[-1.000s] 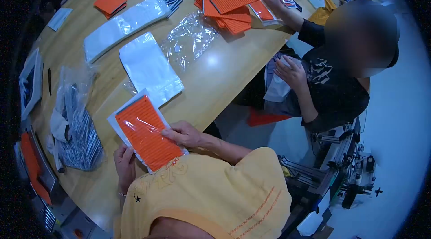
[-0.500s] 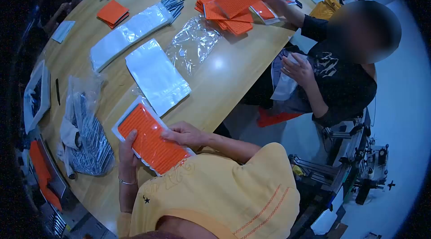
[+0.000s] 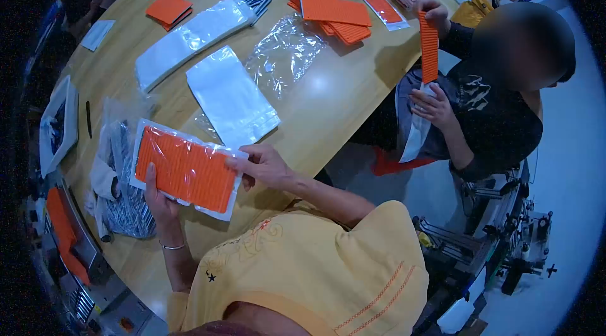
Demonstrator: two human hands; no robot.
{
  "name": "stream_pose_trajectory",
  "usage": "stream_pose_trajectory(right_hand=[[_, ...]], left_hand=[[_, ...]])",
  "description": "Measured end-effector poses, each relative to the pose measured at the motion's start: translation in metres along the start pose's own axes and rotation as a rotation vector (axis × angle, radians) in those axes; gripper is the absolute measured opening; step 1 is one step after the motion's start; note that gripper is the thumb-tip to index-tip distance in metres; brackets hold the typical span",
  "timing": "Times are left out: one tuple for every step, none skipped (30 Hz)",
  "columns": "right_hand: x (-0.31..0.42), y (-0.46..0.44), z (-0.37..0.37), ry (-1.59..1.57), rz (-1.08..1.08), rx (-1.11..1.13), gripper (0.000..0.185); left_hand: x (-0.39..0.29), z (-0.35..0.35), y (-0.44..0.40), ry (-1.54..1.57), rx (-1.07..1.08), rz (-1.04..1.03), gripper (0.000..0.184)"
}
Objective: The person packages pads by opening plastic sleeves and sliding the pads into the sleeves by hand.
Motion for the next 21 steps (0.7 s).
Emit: stream_pose_trajectory(right_hand=[[-0.004,-0.003,0.001,-0.034,0.048,0.018,0.019],[-0.006,-0.005,0.003,-0.067,0.097,0.033,0.021],[-0.007,-0.006,0.004,-0.100,0.148,0.045,0.023],[-0.005,-0.005,0.004,-0.105,0.147,0.042,0.023],[-0.002,-0.003,0.004,-0.091,0.127,0.058,0.022],[0.003,-0.002,0.004,-0.075,0.109,0.077,0.020],[0.009,-0.001,0.003,-0.061,0.092,0.094,0.018],[0.013,-0.001,0.002,-0.045,0.076,0.111,0.016],[0.017,-0.003,-0.001,-0.049,0.080,0.110,0.016],[0.022,-0.003,-0.003,-0.050,0.109,0.085,0.017],[0.026,-0.004,-0.005,-0.051,0.136,0.062,0.019],[0.029,-0.005,-0.006,-0.052,0.163,0.038,0.020],[0.031,-0.006,-0.006,-0.053,0.189,0.015,0.022],[0.029,-0.009,-0.007,-0.056,0.192,0.015,0.022],[0.027,-0.013,-0.007,-0.015,0.260,0.023,0.021],[0.025,-0.018,-0.008,0.026,0.330,0.032,0.021],[0.024,-0.022,-0.009,0.068,0.399,0.040,0.020],[0.025,-0.025,-0.010,0.110,0.467,0.049,0.020],[0.026,-0.027,-0.011,0.107,0.474,0.050,0.020],[0.029,-0.028,-0.013,0.172,0.521,0.074,0.020],[0.032,-0.029,-0.016,0.237,0.567,0.097,0.020]], left_hand=[[0.002,0.005,-0.002,0.013,-0.004,0.008,0.037],[0.003,0.009,-0.005,0.027,-0.004,0.016,0.038],[0.004,0.012,-0.007,0.041,-0.002,0.027,0.038],[0.004,0.014,-0.008,0.037,-0.002,0.031,0.038],[0.003,0.017,-0.009,0.049,-0.014,0.041,0.038],[0.002,0.020,-0.011,0.060,-0.026,0.047,0.038],[0.001,0.022,-0.013,0.072,-0.037,0.055,0.038],[0.000,0.022,-0.015,0.084,-0.047,0.061,0.038],[-0.002,0.020,-0.016,0.078,-0.043,0.061,0.038],[-0.003,0.015,-0.015,0.095,-0.031,0.066,0.038],[-0.004,0.009,-0.014,0.112,-0.021,0.069,0.038],[-0.005,0.004,-0.012,0.128,-0.011,0.074,0.038],[-0.006,0.001,-0.011,0.145,-0.002,0.078,0.038],[-0.005,0.003,-0.011,0.141,0.000,0.077,0.038],[-0.001,0.006,-0.012,0.162,0.021,0.049,0.038],[0.004,0.009,-0.013,0.183,0.043,0.020,0.039],[0.007,0.011,-0.014,0.204,0.064,-0.009,0.040],[0.008,0.014,-0.014,0.225,0.085,-0.038,0.040],[0.006,0.012,-0.012,0.221,0.089,-0.042,0.040],[0.005,0.009,-0.009,0.211,0.024,-0.045,0.041],[0.003,0.005,-0.005,0.201,-0.040,-0.048,0.042]])
Point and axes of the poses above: each hand's wrist, its own y-axis away from the middle knuckle, its own z-axis out of the back of the hand, x = y × z, the point moved 3 cm from there along -y, towards the middle knuckle, and after that the axes turned 14 degrees about -y, right-handed, at the moved point
